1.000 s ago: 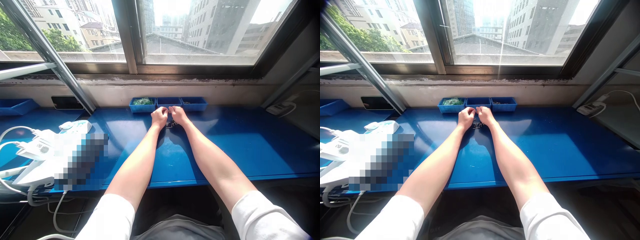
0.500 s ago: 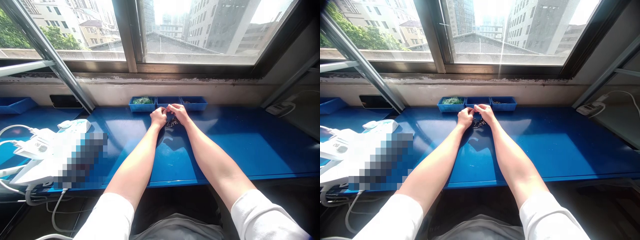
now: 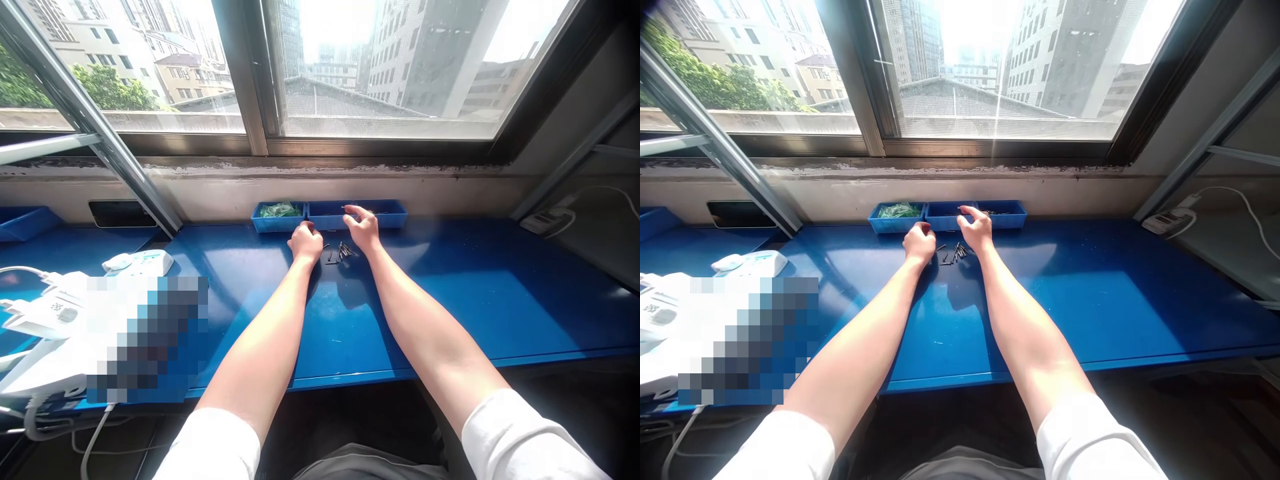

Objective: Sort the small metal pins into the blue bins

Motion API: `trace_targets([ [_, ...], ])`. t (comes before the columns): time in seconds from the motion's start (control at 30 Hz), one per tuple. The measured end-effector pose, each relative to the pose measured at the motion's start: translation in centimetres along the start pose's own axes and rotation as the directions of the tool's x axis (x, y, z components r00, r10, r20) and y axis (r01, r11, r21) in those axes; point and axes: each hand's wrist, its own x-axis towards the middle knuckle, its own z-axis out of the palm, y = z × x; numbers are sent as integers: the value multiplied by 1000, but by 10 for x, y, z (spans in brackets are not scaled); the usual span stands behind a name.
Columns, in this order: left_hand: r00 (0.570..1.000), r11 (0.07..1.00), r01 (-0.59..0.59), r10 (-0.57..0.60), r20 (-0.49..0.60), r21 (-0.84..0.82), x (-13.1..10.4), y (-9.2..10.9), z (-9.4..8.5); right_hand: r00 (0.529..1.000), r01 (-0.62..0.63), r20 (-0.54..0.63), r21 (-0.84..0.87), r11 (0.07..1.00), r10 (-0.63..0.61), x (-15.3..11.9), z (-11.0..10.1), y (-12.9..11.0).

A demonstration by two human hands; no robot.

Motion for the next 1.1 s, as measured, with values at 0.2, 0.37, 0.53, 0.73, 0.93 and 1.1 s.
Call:
trace_targets([
  [0.2, 994, 996, -26, 16, 107, 89, 3, -4, 5, 993, 116, 36, -269, 956, -110, -1, 4, 0],
  [0.37, 993, 990, -50, 36, 110, 132, 1, -3, 7, 986, 133, 145, -395, 909, -81, 0, 12, 3],
  [0.53, 994, 991, -26, 12, 108, 135, 0, 1, 6, 963, 98, 266, -473, 876, 36, 0, 18, 9],
  [0.73, 988, 991, -72, 55, 147, 111, -3, 2, 2, 997, 76, 25, -356, 931, -72, -5, 16, 7],
  [0.93, 972, 994, -84, 67, 227, 65, -6, 4, -3, 992, 118, -17, -271, 955, -127, -9, 14, 4],
  [1.1, 964, 991, -96, 69, 256, 94, -5, 3, -5, 992, 127, 33, -256, 958, -123, -10, 14, 5],
])
